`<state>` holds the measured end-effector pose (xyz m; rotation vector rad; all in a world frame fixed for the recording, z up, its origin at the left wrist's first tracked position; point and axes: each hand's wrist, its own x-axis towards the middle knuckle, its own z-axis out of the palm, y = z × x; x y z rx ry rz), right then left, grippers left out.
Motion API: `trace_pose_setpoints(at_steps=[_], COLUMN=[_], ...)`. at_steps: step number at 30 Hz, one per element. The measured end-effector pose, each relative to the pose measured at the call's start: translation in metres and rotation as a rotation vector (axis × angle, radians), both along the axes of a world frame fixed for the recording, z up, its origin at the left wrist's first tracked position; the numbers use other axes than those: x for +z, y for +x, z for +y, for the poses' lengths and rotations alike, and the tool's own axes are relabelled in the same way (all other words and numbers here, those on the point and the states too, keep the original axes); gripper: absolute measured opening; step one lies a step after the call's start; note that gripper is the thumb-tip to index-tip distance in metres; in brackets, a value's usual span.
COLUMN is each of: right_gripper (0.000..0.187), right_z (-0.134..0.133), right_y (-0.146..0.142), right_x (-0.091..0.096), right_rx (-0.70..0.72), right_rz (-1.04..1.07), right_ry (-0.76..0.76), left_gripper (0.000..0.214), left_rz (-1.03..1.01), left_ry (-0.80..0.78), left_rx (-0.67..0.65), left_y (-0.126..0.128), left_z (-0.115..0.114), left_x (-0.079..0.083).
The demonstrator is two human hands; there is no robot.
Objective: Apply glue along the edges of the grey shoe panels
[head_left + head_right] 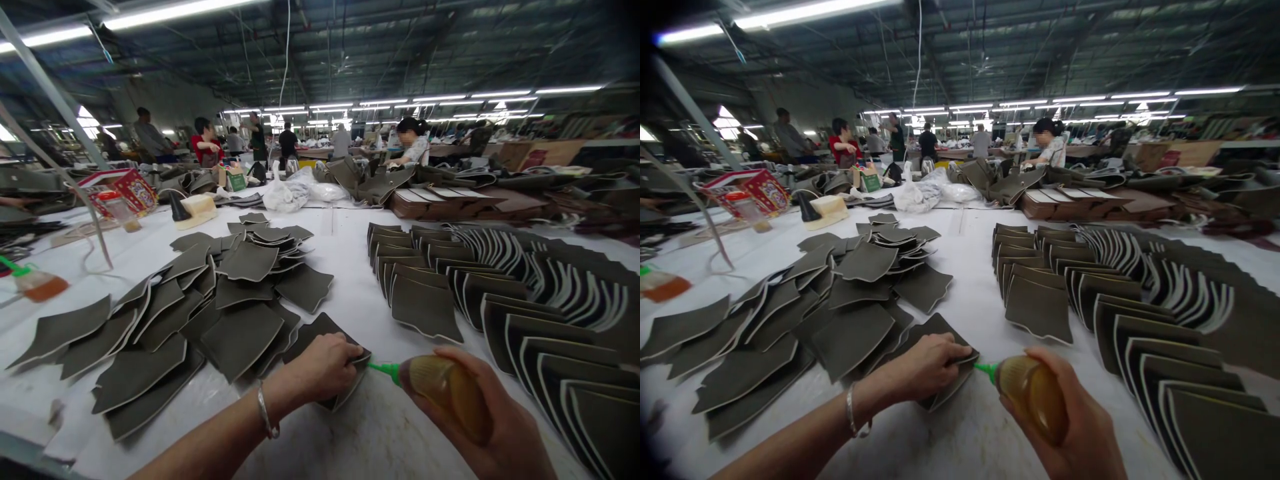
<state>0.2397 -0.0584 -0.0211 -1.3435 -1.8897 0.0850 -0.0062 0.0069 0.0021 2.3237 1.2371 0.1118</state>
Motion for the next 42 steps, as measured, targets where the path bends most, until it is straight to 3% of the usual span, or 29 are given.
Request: trace_pose_setpoints(at_steps=[5, 11, 21, 26, 31, 37, 42], right_gripper=[0.047, 0.048, 0.048, 0.051, 0.048, 0.049, 0.048], right_z=[0.0, -0.005, -0.008, -0.006, -0.014, -0.013, -0.022], right_y=[0.003, -0.011, -0.015, -0.012, -0.018, -0.02, -0.025], right_x=[-0.002, 0.006, 0.006, 0.003, 0.005, 0.003, -0.001], right_rx=[-0.062, -0.128, -0.135, -0.163, -0.091, -0.147, -0.06], right_rz=[0.036, 0.283, 0.439, 0.45, 0.528, 0.552, 0.581], right_ry=[-0.013, -0.233, -0.315, -0.266, -0.404, -0.342, -0.438], left_gripper=[0.048, 0.043, 0.045, 0.052, 0.054, 0.055, 0.057], left_rz=[-0.025, -0.01, 0.002, 0.004, 0.008, -0.024, -0.026], left_ry=[-0.015, 0.025, 0.055, 0.043, 0.032, 0.008, -0.001], left_rx=[0.008, 0.001, -0.009, -0.001, 0.008, 0.022, 0.022], left_y=[-0.002, -0.003, -0.004, -0.003, -0.005, -0.006, -0.007], left_z=[-0.002, -0.004, -0.005, -0.007, -0.009, -0.009, -0.008], left_x=[0.003, -0.004, -0.01, -0.008, -0.008, -0.006, -0.007])
